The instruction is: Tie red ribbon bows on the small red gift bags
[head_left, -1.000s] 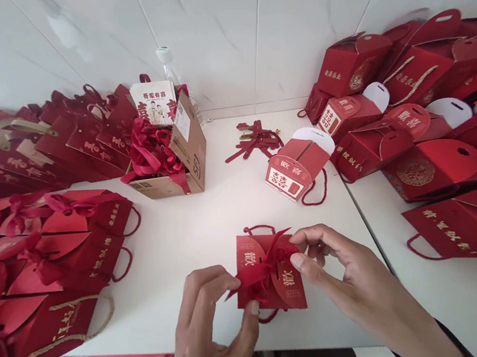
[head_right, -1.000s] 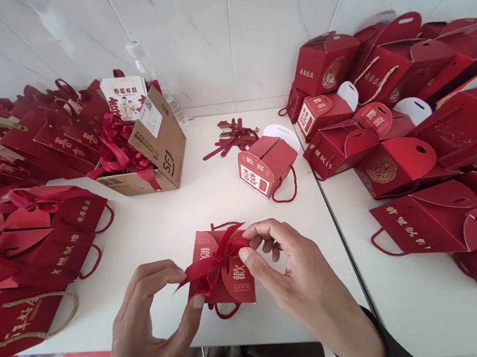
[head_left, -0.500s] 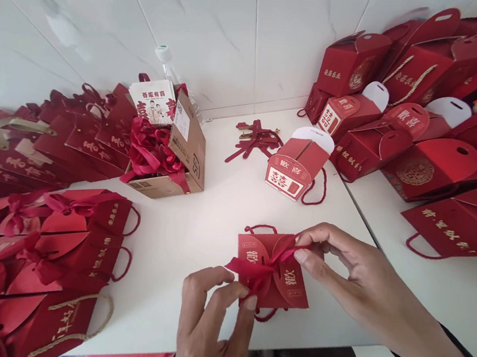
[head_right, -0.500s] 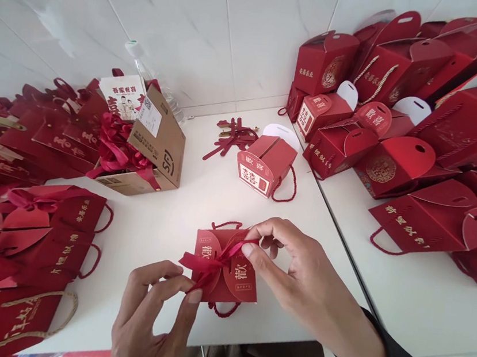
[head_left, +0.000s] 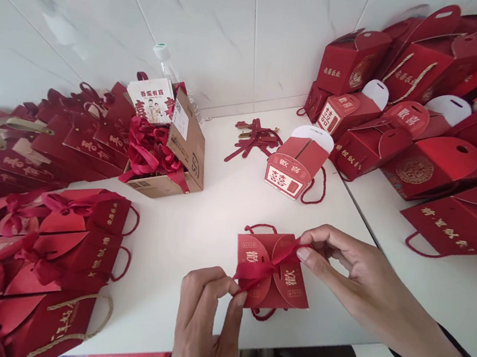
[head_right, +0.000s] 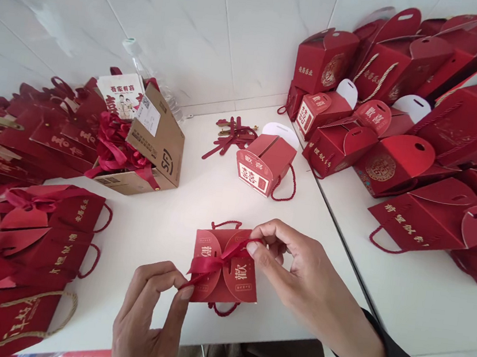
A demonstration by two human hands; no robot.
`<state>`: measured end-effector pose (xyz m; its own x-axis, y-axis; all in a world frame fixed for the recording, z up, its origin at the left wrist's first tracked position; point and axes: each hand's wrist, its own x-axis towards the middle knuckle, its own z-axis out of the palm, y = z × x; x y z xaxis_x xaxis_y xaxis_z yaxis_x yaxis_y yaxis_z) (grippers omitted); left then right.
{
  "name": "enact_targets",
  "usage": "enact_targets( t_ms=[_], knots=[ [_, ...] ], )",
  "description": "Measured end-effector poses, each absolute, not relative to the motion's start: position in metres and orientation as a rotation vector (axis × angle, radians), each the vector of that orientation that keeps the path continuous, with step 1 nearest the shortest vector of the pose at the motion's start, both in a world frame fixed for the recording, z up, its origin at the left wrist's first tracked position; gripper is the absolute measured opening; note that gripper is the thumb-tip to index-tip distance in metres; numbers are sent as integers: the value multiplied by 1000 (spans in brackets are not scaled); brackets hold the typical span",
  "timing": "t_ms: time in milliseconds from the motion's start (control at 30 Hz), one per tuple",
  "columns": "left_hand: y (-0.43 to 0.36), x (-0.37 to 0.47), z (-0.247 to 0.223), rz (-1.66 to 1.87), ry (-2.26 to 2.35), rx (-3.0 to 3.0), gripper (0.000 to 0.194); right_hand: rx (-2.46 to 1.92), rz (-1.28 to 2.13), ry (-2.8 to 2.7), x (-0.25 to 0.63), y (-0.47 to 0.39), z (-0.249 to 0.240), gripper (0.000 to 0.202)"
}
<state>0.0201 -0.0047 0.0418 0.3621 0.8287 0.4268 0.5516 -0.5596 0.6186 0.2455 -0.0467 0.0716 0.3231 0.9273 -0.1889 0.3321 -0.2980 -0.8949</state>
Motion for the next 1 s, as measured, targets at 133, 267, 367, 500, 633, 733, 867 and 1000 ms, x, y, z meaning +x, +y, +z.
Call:
enact_targets(
  t_ms=[133, 267, 367, 500, 633, 733, 867, 1000],
  knots=[
    [-3, 16, 40, 1005, 1209, 2294, 14, -1810, 967, -1086, 245, -48, 69, 25],
    [0, 10, 39, 1004, 1228, 2331, 15, -1796, 1003, -1096, 247, -49, 68, 26],
    [2, 5, 40, 994, 1201, 2339, 14, -1804, 1004, -1119, 248, -49, 68, 27],
    [5, 4, 46, 987, 1209, 2186, 18, -1871, 1053, -1104, 247, -52, 71, 31],
    [11, 13, 50, 837, 1196, 2125, 26, -1890, 1033, -1067, 244, -55, 72, 32],
    [15, 18, 50, 827, 1148, 2139, 12, -1863, 940, -1071, 243, -54, 70, 30],
    [12, 21, 57, 936, 1108, 2174, 11, -1865, 961, -1091, 245, -53, 69, 25],
    [-3, 30, 70, 1095, 1050, 2266, 14, -1874, 809, -1226, 246, -54, 72, 24]
  ],
)
